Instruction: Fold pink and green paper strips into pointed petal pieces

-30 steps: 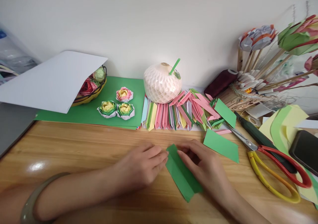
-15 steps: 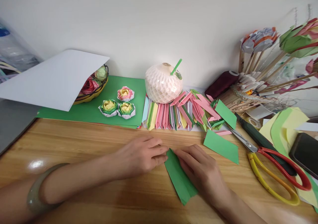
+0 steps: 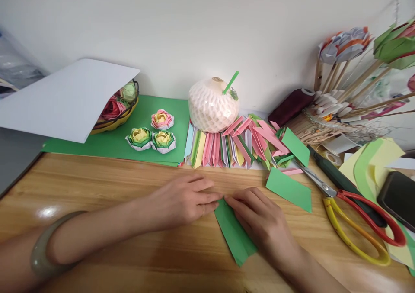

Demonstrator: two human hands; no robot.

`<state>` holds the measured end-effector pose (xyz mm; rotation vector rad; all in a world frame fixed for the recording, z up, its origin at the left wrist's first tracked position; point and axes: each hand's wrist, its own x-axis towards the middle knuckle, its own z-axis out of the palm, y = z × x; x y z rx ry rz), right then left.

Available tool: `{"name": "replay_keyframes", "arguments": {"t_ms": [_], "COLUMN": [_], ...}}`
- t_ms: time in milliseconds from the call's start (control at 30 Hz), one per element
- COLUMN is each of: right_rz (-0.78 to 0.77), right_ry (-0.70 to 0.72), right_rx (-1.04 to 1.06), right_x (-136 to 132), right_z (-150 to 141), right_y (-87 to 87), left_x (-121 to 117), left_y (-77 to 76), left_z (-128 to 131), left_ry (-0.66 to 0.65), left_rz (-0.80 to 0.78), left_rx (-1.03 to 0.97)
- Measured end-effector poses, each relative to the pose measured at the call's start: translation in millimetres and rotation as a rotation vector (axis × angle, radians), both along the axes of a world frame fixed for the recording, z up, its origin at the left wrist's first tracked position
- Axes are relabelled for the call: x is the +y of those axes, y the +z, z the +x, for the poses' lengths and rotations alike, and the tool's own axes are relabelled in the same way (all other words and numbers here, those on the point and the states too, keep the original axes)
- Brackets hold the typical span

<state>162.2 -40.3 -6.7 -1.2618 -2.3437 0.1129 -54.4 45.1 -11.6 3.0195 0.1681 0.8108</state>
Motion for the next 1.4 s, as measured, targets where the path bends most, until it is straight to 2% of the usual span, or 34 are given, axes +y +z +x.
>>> {"name": "replay_keyframes", "arguments": {"t_ms": [167,367,600,700,800,933,1033,1200,1400], "right_rz": [0.011,0.014,-0.21,-0.25,-0.203,-0.079,-0.036,-0.14,-0.264], "right_ry": [-0.031,-0.043,-0.007,0.086,0.129,0.037,-0.037,-0.009,-0.022], "right_rx": [-0.022,-0.034,0.115,0.068,0.046,-0.014,-0.013,0.084,0.145], "right_x": [0.1,-10.8,-33.1,-36.5,-36.8,-35.4,-30.8,-19.4,-14.4], "right_z": [2.9,19.8,35.7,33.2,24.5,7.4,-2.3,-2.7,-1.1], "right_y": [1.5,4.7,9.1,14.1,16.0,12.2,8.7,11.5,17.5], "left_x": [-1.5,0.3,9.1,9.8,5.8,-8.4,-21.1,-30.8,-36.7], "left_y": [0.9,2.6,-4.1,-6.5,-3.9,3.8,5.8,3.3,-2.4], "left_z": [1.0,1.3,-0.5,-1.7,-1.9,1.5,5.2,7.2,5.7], "left_ry": [0.009,0.001,-0.094,-0.099,-0.04,0.018,-0.016,-0.031,0.032], "left_rz": [0.001,-0.031,-0.153,-0.154,-0.108,-0.069,-0.032,0.013,0.015], "left_rx": [0.009,-0.014,0.002,-0.01,-0.012,-0.151,-0.148,-0.078,-0.041]}}
